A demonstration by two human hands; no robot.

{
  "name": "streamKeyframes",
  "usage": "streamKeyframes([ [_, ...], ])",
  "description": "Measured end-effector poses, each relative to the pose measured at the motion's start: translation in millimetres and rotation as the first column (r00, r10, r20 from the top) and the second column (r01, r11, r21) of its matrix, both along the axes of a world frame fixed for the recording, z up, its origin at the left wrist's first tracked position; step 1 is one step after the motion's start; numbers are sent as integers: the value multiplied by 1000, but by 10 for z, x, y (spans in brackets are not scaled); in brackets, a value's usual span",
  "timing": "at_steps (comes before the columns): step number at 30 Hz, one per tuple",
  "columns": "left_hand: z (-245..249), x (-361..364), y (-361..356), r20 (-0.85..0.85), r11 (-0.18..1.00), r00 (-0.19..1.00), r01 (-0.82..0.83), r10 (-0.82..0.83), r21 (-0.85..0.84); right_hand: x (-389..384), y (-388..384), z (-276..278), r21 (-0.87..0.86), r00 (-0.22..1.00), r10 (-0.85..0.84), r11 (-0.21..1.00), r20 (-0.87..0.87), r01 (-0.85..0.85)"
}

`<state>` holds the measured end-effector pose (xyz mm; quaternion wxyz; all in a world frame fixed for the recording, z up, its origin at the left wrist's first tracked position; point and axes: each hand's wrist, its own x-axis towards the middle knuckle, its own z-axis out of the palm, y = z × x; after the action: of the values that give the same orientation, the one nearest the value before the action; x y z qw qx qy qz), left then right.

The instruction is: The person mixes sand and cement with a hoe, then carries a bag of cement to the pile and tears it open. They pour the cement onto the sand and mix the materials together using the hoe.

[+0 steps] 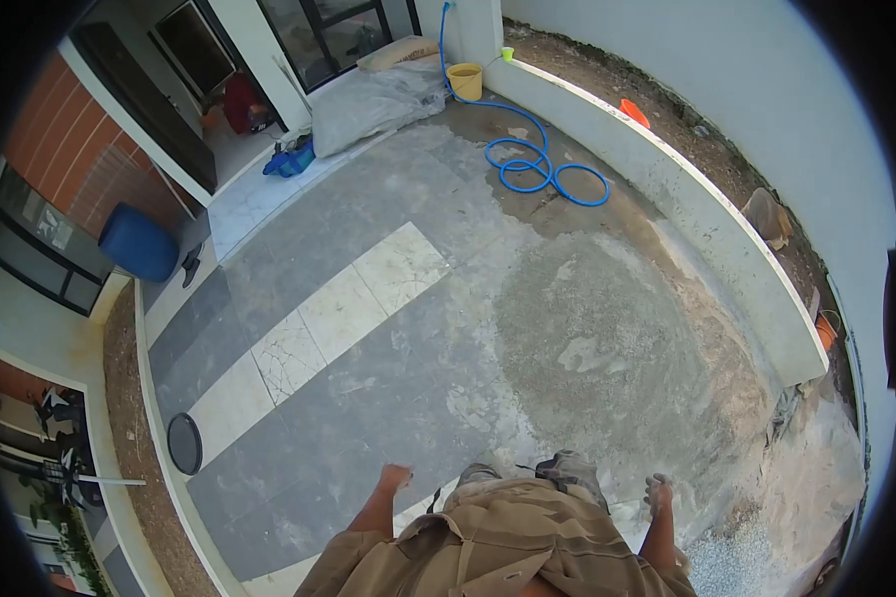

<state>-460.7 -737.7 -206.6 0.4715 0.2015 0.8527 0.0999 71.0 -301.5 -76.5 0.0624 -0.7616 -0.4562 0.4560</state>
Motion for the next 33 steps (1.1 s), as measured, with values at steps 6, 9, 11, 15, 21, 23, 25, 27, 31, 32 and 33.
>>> streamKeyframes([
  [6,-218,-1059,581,-173,914,976,-51,131,402,-798,-115,12,-378,988,-77,925,-135,21],
  [9,-98,-1098,1106,-104,920,976,-139,189,367,-1075,141,-356,-452,977,-184,885,-108,116],
  [11,265,-1013,1409,120,910,932,-360,342,204,-1358,466,-621,-482,978,-189,868,-89,124],
  [15,770,-1529,1513,-312,808,820,551,-480,207,-2802,1386,-757,-412,984,-100,911,-146,32],
  [21,1328,-2858,1759,284,273,290,-957,914,96,-5656,3068,-321,-16,815,391,898,-428,-440],
  [23,1481,-3315,2000,288,150,204,-968,936,199,-6498,3541,-256,95,722,485,855,-493,-510],
  [25,1410,-3686,2172,295,191,246,-960,923,204,-7256,3829,-187,212,716,572,818,-401,-535],
  [27,1347,-3873,2556,305,225,274,-956,912,185,-7855,3995,-83,189,706,565,819,-428,-541],
  [31,928,-4508,3007,-26,847,891,-421,453,325,-8655,4050,-45,122,676,512,835,-530,-537],
  [32,761,-4643,3052,-85,933,961,-232,264,277,-8707,4050,-81,37,708,496,831,-503,-555],
  [33,629,-4779,3100,-72,959,986,-126,148,254,-8683,4050,-114,-50,740,481,823,-469,-566],
])
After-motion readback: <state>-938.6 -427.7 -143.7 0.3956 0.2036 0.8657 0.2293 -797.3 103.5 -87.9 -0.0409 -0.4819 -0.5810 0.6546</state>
